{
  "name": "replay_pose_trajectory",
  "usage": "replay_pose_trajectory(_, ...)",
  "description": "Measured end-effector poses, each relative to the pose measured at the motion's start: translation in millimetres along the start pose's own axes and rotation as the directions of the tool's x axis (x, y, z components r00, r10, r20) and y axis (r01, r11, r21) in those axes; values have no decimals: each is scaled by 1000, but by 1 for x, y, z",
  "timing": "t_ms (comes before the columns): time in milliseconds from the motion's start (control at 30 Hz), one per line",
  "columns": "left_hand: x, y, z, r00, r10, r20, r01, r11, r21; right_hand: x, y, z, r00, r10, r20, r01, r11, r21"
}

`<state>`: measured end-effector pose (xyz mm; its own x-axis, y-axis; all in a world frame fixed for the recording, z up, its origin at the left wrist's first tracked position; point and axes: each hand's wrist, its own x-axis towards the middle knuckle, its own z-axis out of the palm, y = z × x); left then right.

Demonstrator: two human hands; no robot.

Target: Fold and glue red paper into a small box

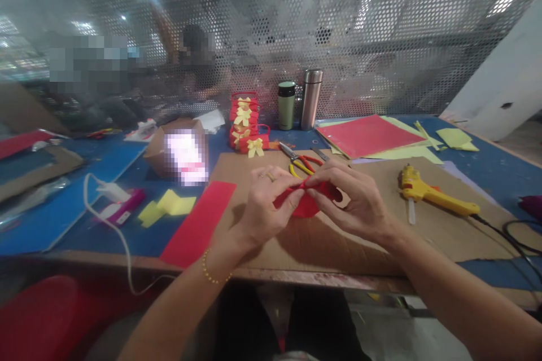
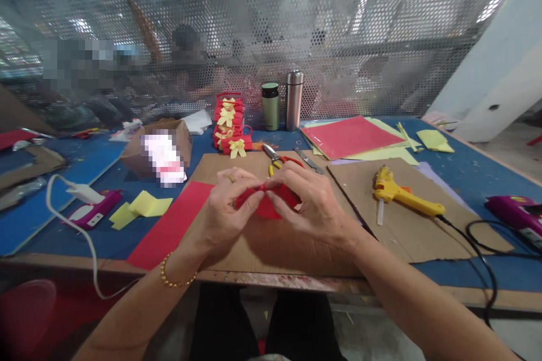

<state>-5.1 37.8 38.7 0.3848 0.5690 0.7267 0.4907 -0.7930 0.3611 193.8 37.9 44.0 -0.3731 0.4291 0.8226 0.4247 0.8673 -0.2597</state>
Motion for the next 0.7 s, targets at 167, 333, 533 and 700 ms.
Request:
replay_pose_trajectory(167, 0, -2, 2, 997, 41, -71, -42, 999, -14, 1, -3, -1, 998, 49, -45, -49, 999, -5)
replay_pose_trajectory(333, 1, -6, 4, 991, 93, -92, -94, 995, -12, 2, -2, 1, 998, -5, -63, 5, 1000, 1)
replay_pose_trajectory(533, 0, -9, 7, 985, 98, -140, -105, 994, -42, 2, -1, 1, 997, -10, -73, 10, 1000, 6)
replay_pose_trajectory(700, 0, -9, 6, 990, 7, -138, -23, 993, -115, 0, -3, -3, 992, 78, -94, -80, 997, -18)
